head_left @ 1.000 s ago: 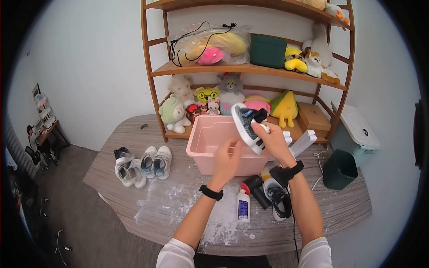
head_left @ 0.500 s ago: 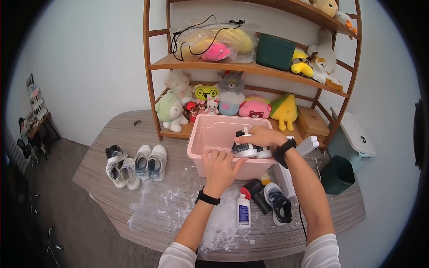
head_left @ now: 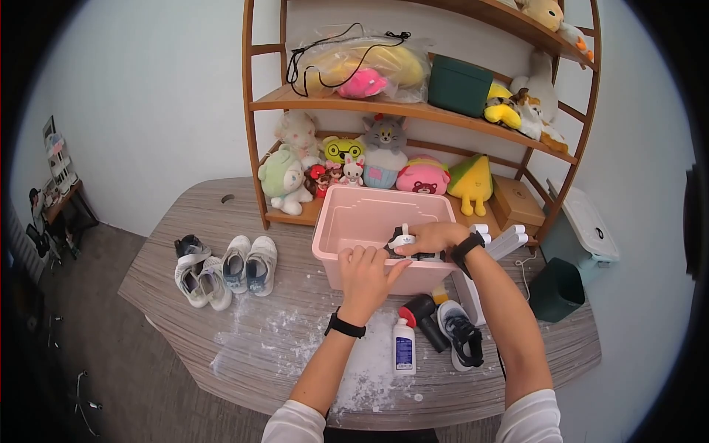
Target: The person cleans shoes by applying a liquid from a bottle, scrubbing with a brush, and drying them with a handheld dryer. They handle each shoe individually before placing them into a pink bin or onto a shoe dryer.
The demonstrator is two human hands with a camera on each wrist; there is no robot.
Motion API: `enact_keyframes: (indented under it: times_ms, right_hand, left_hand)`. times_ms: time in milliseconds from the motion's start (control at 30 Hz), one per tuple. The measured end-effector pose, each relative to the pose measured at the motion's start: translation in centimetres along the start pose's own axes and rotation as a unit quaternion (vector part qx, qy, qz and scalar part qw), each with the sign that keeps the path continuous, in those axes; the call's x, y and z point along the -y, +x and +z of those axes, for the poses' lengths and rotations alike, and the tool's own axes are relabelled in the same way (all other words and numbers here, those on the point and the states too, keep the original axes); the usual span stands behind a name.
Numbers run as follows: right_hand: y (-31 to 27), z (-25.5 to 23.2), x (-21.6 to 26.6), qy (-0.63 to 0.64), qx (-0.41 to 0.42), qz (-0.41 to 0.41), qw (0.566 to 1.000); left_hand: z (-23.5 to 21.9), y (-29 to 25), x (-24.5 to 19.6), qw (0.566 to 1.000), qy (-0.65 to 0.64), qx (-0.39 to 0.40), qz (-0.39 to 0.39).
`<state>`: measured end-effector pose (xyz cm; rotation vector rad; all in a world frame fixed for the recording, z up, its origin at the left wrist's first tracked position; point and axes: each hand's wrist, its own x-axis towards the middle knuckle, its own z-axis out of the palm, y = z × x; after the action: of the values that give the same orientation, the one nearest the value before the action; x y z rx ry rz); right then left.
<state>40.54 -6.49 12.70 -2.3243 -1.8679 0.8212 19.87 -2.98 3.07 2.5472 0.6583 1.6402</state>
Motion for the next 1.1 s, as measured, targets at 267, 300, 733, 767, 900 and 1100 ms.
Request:
enact_keyframes:
  times_ms: [267,300,733,767,900,1100]
  right_hand:
    - [1.2,0.2,0.2,-0.084,0.049,-0.014,0.995]
    - [1.6,0.2,0.0,-0.085,0.049,-0.015,0.995]
    - [2.6,-1.0,-2.1,-0.024,0.049,-0.022,0.998]
    - [2.7,-1.1,-2.3,-0.025,0.052,-0.02,0.998]
    - [3.5,-0.7,-3.1,-0.01,0.059,0.0,0.998]
    - [1.7,-1.1,0.3,-0.037,0.081,0.052,0.995]
  left_hand:
    - [0.1,0.0,0.1,1.0,0.0,-0.002,-0.001]
    - [0.1,0.0,0.1,1.0,0.003,0.0,-0.002]
    - [0.3,0.0,0.3,1.0,-0.018,-0.018,0.003]
    - [0.3,0.0,0.3,1.0,-0.025,-0.019,0.002]
    - [0.4,0.0,0.4,0.999,-0.033,-0.017,-0.002]
    - [0.2,0.1,0.2,1.0,-0.027,-0.011,-0.006]
